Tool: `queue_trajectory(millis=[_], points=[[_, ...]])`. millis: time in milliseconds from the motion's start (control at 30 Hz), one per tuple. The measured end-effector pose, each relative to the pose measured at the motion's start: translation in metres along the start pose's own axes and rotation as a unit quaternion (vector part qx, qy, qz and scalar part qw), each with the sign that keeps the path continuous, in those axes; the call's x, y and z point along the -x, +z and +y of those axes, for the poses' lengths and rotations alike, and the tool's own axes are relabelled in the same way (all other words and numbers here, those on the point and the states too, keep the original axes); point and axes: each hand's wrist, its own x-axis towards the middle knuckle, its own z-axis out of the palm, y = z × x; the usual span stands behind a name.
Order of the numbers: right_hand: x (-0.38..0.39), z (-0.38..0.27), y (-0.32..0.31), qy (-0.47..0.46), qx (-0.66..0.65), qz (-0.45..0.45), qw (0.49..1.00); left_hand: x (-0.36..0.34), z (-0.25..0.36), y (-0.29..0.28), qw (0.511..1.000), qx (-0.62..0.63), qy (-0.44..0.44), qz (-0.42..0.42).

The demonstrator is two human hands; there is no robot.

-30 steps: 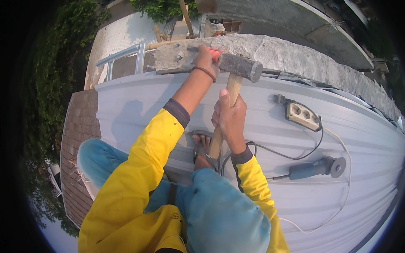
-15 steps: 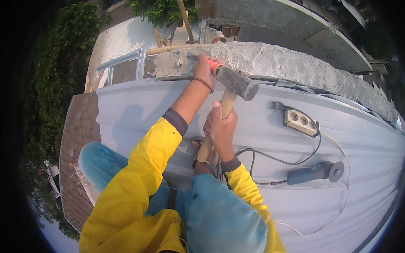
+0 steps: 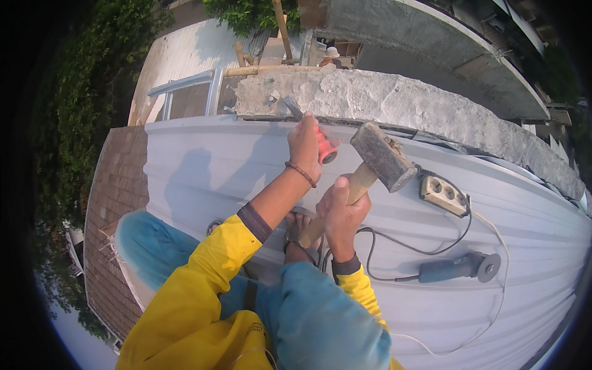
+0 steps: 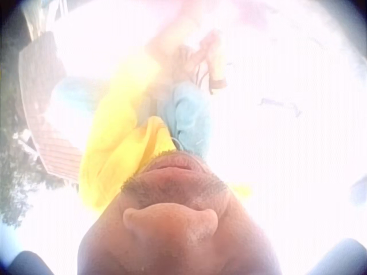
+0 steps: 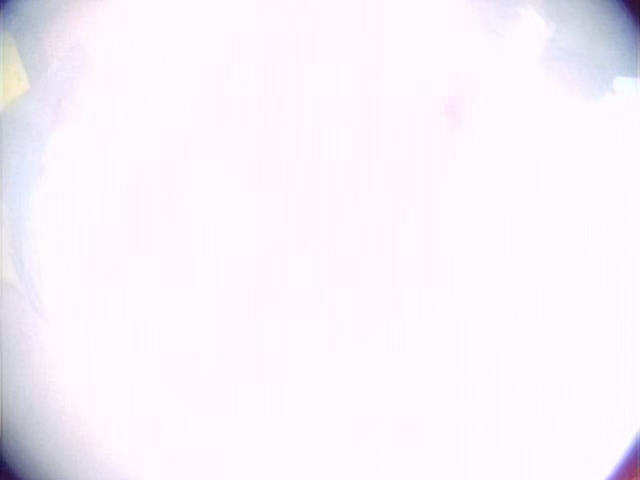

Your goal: The person sits on a corrugated metal roof and uses a hammer and chisel to repeatedly strike the roof seam. They occasionally pause to adjust the chisel or check the seam with their hand.

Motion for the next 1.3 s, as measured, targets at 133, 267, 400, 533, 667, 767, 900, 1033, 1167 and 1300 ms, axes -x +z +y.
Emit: queue_trajectory(millis=[133, 267, 400, 533, 667, 767, 900, 1033, 1167, 1300], points=[[0.005, 0.0, 0.0, -0.004, -0.011, -0.012, 1.0, 0.002, -0.002, -0.025, 1.0, -0.011, -0.009, 0.021], [0.008, -0.001, 0.001, -0.016, 0.002, -0.026, 1.0, -0.017, 0.007, -0.018, 1.0, 0.001, 0.012, 0.002], [0.012, 0.0, 0.001, -0.023, 0.022, -0.032, 0.999, -0.022, 0.034, 0.003, 0.99, -0.093, 0.077, -0.068], [0.014, 0.004, -0.001, -0.032, 0.041, -0.025, 0.998, -0.011, 0.043, 0.003, 0.989, -0.081, 0.081, -0.091], [0.017, 0.008, -0.003, -0.021, 0.037, -0.018, 0.999, 0.005, 0.013, -0.022, 0.993, -0.085, 0.013, -0.077], [0.02, 0.012, -0.005, -0.021, 0.038, -0.023, 0.999, 0.008, -0.009, -0.035, 0.995, -0.07, -0.004, -0.068], [0.024, 0.015, -0.008, -0.047, 0.055, -0.018, 0.997, 0.01, -0.019, -0.037, 0.995, -0.068, 0.01, -0.066], [0.029, 0.008, -0.007, -0.081, 0.037, -0.019, 0.996, 0.007, -0.012, -0.031, 0.998, -0.049, 0.012, -0.036], [0.036, 0.007, 0.004, -0.144, -0.049, 0.002, 0.988, -0.002, -0.01, -0.022, 1.0, -0.019, -0.002, -0.018], [0.037, 0.022, 0.016, -0.122, -0.133, -0.012, 0.983, -0.006, -0.014, -0.013, 1.0, -0.016, -0.013, 0.01]])
